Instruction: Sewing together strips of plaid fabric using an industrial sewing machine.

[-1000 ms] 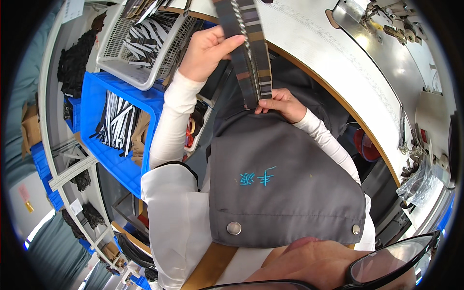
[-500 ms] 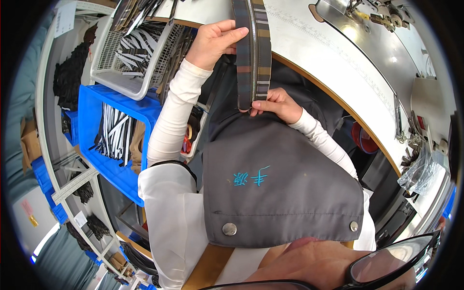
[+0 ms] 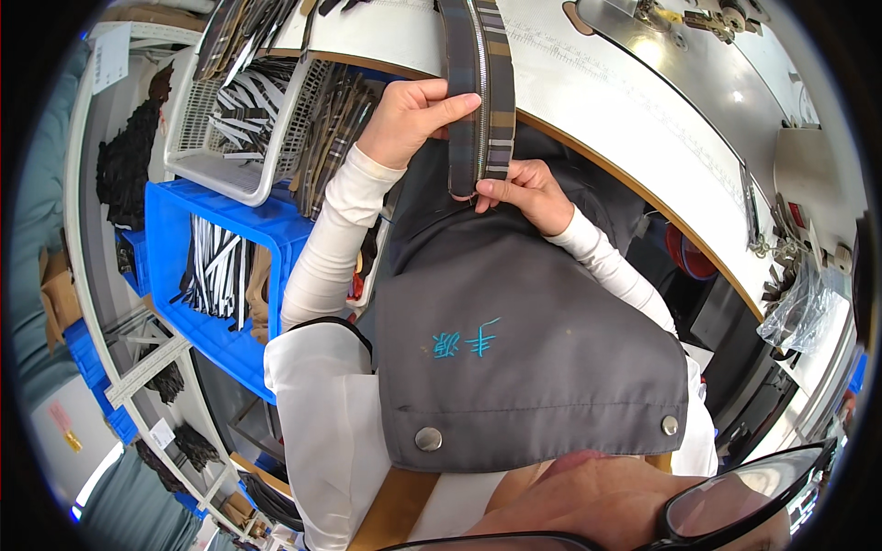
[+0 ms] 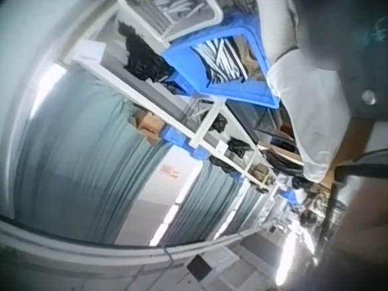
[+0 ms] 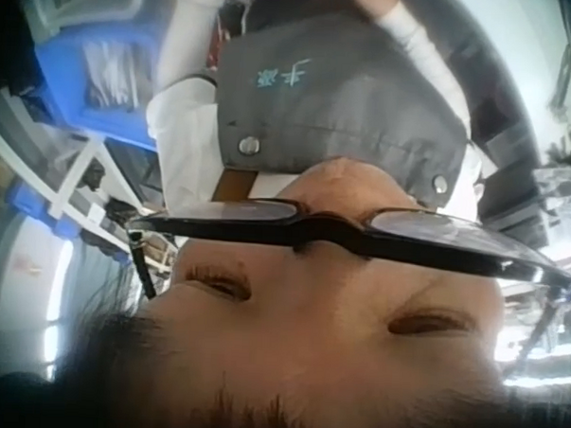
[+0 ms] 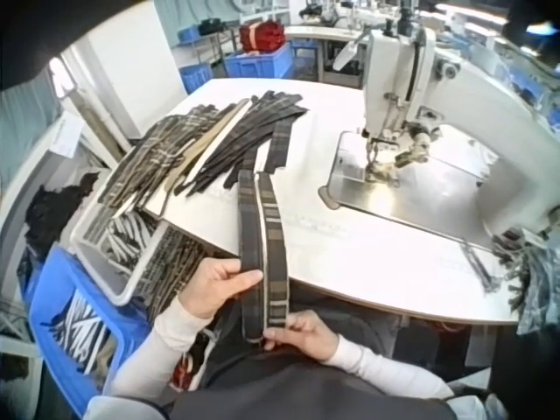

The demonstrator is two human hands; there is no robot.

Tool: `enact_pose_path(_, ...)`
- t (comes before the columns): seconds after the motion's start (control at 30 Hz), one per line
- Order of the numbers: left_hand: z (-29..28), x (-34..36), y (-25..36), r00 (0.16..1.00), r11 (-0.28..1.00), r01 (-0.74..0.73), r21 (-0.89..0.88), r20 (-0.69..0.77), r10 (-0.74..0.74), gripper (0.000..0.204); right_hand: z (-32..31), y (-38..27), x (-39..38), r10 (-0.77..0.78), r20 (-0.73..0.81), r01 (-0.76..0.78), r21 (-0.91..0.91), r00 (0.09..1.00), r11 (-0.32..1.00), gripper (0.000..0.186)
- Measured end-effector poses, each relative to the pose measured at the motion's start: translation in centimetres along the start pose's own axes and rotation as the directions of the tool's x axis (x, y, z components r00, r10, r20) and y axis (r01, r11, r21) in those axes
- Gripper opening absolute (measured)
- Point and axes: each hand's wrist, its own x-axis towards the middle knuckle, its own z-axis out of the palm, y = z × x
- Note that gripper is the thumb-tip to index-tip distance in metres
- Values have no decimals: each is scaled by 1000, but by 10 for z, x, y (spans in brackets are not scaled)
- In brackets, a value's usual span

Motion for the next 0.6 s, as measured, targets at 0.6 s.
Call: enact_pose_path(0.6, 0, 0, -12, 1000, 999, -15, 37, -22, 16, 20, -1, -2, -9, -43, -52, 41, -40, 998, 998, 31)
